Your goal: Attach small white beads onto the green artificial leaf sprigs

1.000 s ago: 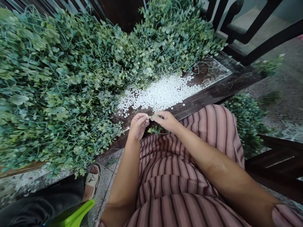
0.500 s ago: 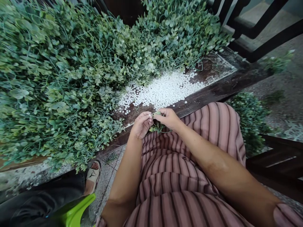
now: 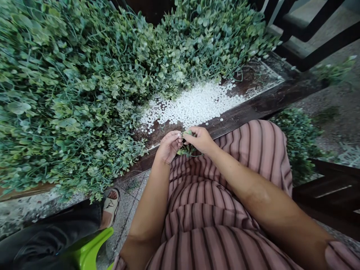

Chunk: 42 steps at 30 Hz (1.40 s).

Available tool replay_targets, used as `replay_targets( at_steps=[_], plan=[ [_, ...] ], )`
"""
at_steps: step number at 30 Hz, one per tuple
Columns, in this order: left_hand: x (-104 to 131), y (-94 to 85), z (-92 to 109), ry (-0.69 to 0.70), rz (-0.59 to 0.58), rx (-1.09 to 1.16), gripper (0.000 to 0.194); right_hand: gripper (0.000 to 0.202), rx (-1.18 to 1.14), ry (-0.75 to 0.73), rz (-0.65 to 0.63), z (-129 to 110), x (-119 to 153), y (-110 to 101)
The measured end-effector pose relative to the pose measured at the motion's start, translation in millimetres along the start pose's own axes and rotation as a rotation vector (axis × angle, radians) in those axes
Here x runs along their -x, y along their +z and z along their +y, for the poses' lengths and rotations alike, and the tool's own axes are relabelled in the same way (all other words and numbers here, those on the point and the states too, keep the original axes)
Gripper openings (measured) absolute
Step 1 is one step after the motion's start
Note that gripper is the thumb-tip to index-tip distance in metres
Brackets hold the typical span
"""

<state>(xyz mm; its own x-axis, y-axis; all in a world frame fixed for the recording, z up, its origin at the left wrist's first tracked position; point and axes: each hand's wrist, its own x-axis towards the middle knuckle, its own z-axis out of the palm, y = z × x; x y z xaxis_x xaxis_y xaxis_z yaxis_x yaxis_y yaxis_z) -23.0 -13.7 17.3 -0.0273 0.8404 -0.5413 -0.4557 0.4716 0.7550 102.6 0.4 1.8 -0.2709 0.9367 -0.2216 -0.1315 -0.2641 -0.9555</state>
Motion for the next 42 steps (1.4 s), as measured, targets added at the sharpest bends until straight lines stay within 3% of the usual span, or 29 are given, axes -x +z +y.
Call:
replay_targets(
  at_steps=[42],
  plan=[
    [-2,12.1,-13,0.081,0.152,0.047,0.011,0.018,0.185,-0.136,0.156,6,4,7]
  ],
)
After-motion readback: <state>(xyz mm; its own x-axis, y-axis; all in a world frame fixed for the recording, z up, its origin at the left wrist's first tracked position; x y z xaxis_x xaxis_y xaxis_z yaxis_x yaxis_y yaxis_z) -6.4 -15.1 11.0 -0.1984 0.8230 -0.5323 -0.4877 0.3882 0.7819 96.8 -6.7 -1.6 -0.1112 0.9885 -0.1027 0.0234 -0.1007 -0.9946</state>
